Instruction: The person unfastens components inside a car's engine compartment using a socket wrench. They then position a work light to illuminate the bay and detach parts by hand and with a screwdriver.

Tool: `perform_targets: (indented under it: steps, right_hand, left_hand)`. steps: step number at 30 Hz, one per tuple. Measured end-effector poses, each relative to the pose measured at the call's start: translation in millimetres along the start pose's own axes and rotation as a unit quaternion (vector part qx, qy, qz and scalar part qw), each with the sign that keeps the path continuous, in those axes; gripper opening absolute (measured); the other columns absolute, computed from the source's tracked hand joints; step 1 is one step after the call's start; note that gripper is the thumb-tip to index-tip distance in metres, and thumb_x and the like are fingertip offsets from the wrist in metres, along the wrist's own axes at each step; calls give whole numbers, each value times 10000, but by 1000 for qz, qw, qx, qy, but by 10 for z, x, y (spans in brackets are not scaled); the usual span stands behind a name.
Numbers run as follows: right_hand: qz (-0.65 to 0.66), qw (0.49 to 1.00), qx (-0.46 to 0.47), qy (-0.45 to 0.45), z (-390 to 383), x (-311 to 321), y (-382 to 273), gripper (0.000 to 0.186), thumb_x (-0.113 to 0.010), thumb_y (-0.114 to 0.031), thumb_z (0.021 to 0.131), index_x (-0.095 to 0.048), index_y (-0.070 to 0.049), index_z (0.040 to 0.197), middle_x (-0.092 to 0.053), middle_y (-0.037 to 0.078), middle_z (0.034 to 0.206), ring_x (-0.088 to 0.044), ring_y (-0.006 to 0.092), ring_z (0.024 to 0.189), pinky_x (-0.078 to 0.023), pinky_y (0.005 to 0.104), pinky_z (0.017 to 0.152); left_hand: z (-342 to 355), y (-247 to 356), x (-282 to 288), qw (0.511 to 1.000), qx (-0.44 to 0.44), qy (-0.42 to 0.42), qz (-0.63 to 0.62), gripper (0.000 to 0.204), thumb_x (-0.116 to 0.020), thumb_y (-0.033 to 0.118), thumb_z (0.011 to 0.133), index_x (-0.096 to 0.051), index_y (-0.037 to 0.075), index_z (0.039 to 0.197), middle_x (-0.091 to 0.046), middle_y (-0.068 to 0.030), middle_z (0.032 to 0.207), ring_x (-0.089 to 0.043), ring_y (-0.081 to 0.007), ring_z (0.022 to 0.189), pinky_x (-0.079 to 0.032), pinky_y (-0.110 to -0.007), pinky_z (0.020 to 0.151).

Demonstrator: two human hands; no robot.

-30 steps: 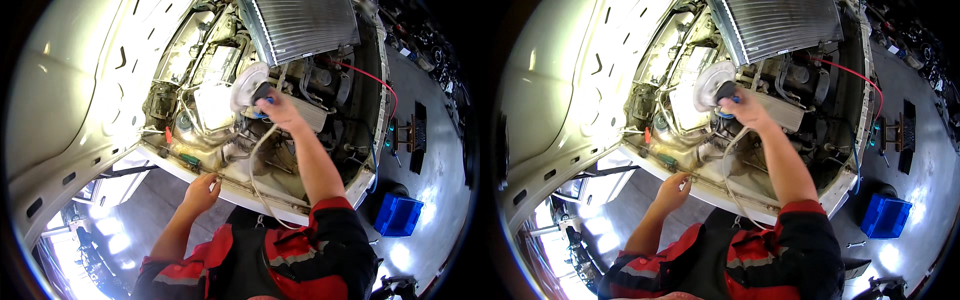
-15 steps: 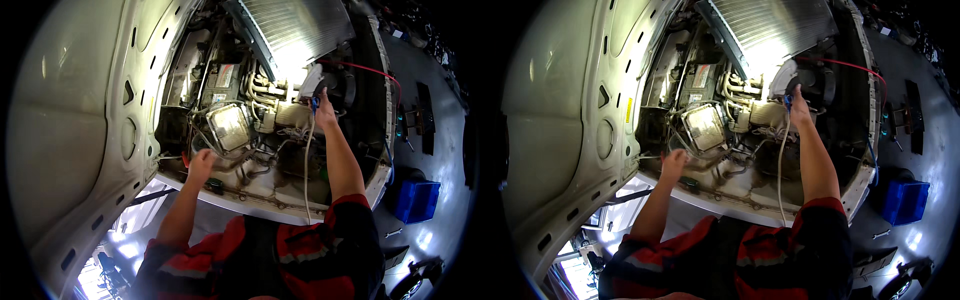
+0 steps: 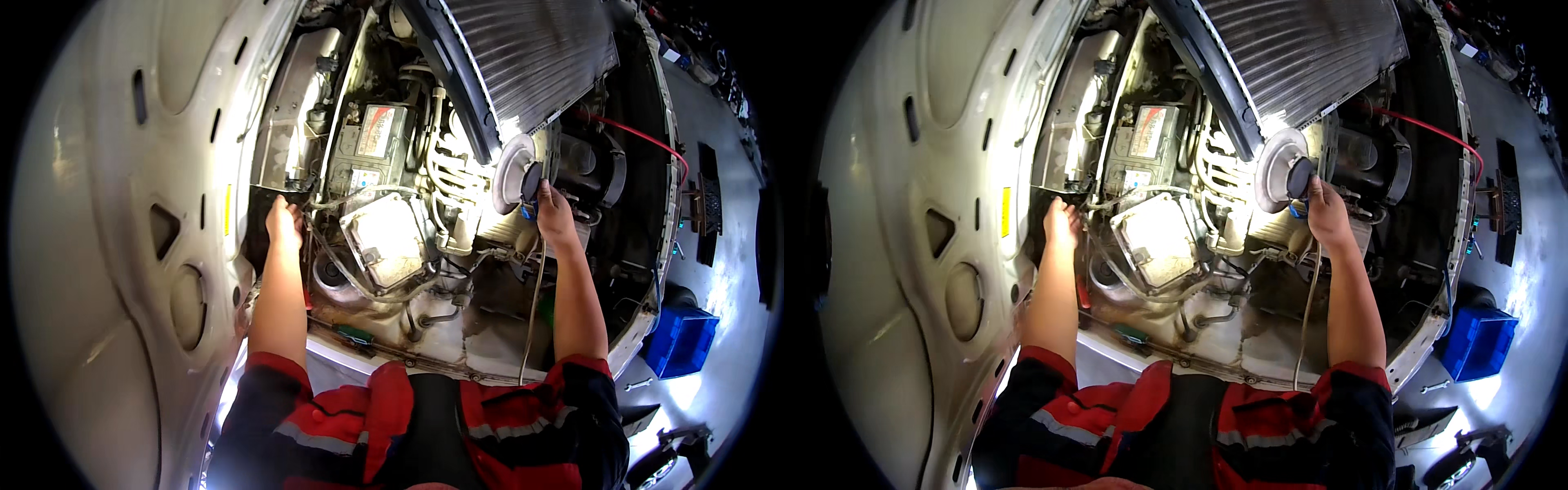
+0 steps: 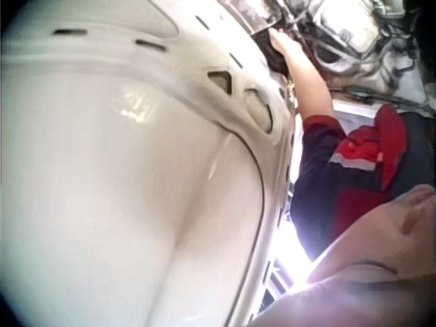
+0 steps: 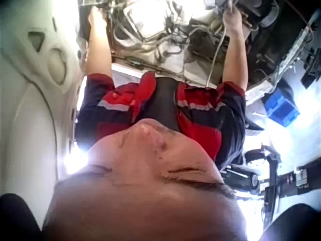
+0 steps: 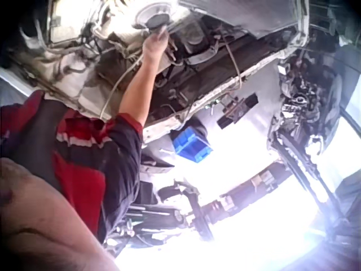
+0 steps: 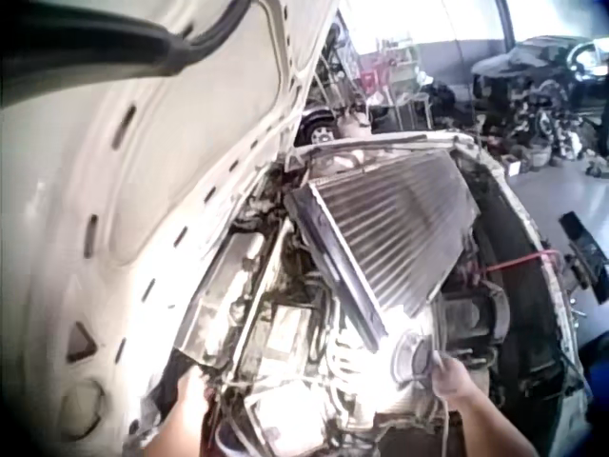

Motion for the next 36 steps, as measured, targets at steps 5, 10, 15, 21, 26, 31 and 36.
perform_targets:
  steps: [5, 10, 15, 21, 26, 31, 36]
  right_hand:
    - [16, 991, -119, -52, 116, 34, -107, 556, -351, -426, 1053, -636, 50, 1050, -605, 13, 887, -470, 101, 821, -415, 264, 785]
    - [-4, 985, -168, 40, 214, 334, 182, 609, -368, -462, 1037, -639, 73, 931, -579, 4, 784, -444, 120, 736, -411, 302, 723]
    - [-166, 976, -73, 118, 209, 375, 167, 447, -442, -352, 1016, -630, 44, 927, -554, 59, 711, -480, 136, 679, -414, 331, 656]
    - [-98, 963, -44, 248, -69, 533, 154, 321, -508, -264, 989, -633, 30, 965, -544, 62, 707, -482, 113, 683, -423, 291, 663]
    - [-192, 885, 287, 313, -584, 212, -456, 99, -540, 6, 886, -614, 25, 949, -597, 146, 851, -563, 272, 742, -456, 358, 691]
    - [-208, 869, 443, 74, -835, -581, -844, 254, -586, 71, 709, -588, -1, 953, -583, 146, 848, -567, 318, 750, -462, 398, 675]
    - [-171, 856, 472, -124, -727, -1248, -1038, 255, -669, -31, 708, -596, -23, 952, -609, 95, 824, -599, 253, 706, -478, 382, 627]
  left_hand:
    - [433, -99, 27, 1000, 6, 13, -15, 473, -548, 422, 943, -535, 71, 1260, -617, -106, 1079, -585, -216, 822, -432, -346, 660]
    - [311, -54, -229, 997, -20, -38, -62, 493, -493, 364, 985, -477, 18, 1335, -597, -158, 1193, -577, -286, 1058, -450, -408, 875]
    - [447, -65, -112, 994, -17, -50, -94, 425, -493, 337, 995, -520, 30, 1287, -626, -145, 1103, -621, -270, 946, -507, -392, 826]
    - [386, -50, -264, 988, -9, -95, -118, 419, -518, 326, 1000, -567, -53, 1171, -648, -145, 1052, -634, -257, 944, -514, -387, 849]
    - [657, -75, -129, 992, -117, -26, -40, 429, -584, 328, 972, -586, -78, 1108, -640, -144, 1055, -617, -229, 891, -493, -360, 855]
    - [732, -10, -87, 988, -151, -7, 43, 339, -572, 294, 975, -594, -44, 995, -585, -51, 786, -521, -147, 672, -427, -314, 632]
    - [609, 99, -204, 992, -125, -11, -12, 258, -521, 236, 977, -585, -4, 909, -563, -30, 737, -489, -117, 594, -370, -276, 516]
Point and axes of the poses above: each hand's wrist, its own z-axis towards the middle knuckle, its own x-axis out of the back of the hand, y = z × x, the point moved 3 cm from there along z, towards the middle knuckle
